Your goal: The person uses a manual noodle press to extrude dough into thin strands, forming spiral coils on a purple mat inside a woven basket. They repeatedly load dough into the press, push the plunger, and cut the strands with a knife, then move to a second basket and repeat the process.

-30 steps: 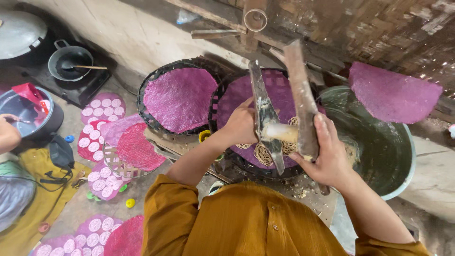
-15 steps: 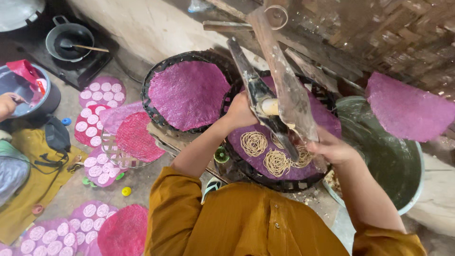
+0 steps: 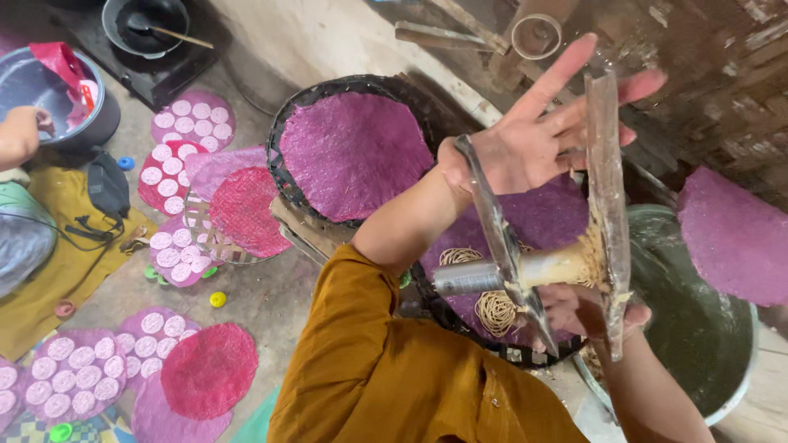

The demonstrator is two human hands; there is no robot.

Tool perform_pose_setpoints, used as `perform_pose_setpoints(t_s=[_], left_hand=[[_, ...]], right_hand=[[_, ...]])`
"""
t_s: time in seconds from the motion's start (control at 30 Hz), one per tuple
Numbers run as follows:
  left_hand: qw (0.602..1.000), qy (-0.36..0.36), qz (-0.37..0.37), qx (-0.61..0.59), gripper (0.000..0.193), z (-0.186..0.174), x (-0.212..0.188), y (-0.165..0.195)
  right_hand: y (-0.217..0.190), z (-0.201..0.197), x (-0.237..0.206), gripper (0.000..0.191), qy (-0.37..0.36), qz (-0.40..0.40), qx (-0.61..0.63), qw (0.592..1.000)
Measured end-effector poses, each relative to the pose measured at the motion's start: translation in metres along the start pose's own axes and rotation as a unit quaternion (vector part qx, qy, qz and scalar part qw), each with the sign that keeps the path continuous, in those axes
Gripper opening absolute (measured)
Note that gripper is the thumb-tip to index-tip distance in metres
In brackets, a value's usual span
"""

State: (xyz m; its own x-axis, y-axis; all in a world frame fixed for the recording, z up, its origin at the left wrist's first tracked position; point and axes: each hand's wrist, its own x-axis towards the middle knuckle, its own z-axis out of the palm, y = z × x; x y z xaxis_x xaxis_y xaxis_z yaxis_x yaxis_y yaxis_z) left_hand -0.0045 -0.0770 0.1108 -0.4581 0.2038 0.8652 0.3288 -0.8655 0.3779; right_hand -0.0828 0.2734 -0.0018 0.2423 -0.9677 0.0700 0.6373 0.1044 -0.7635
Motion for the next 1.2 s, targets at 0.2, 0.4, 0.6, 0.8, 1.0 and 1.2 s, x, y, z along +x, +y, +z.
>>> perform_pose_setpoints(t_s=[0.2, 0.4, 0.6, 0.8, 1.0, 1.2], left_hand=[[0.988, 0.147, -0.013, 0.043, 0.11, -0.058, -0.041, -0.003], [0.965, 0.256, 0.053, -0.025, 0.075, -0.113, -0.086, -0.008], [0.947, 0.286, 0.127, -0.075, 0.06, -0.101, -0.102, -0.021], [0.972, 0.18, 0.146, -0.044, 0.052, -0.092, -0.063, -0.016], [0.972, 0.176, 0.153, -0.009, 0.054, -0.07, -0.06, 0.012], [0.97, 0.169, 0.169, -0.044, 0.046, -0.057, -0.059, -0.012]], right_hand=[[-0.041, 0.013, 0.022, 0.138, 0.207, 0.097, -0.048, 0.972], [-0.055, 0.006, 0.058, 0.139, 0.31, 0.173, -0.122, 0.927], [-0.036, -0.007, 0.026, 0.128, 0.359, 0.186, -0.168, 0.899], [-0.055, -0.041, -0.033, 0.103, 0.404, 0.195, -0.253, 0.857], [-0.03, -0.042, -0.022, 0.091, 0.383, 0.133, -0.229, 0.885], [-0.049, -0.025, -0.035, 0.081, 0.374, 0.167, -0.323, 0.854]])
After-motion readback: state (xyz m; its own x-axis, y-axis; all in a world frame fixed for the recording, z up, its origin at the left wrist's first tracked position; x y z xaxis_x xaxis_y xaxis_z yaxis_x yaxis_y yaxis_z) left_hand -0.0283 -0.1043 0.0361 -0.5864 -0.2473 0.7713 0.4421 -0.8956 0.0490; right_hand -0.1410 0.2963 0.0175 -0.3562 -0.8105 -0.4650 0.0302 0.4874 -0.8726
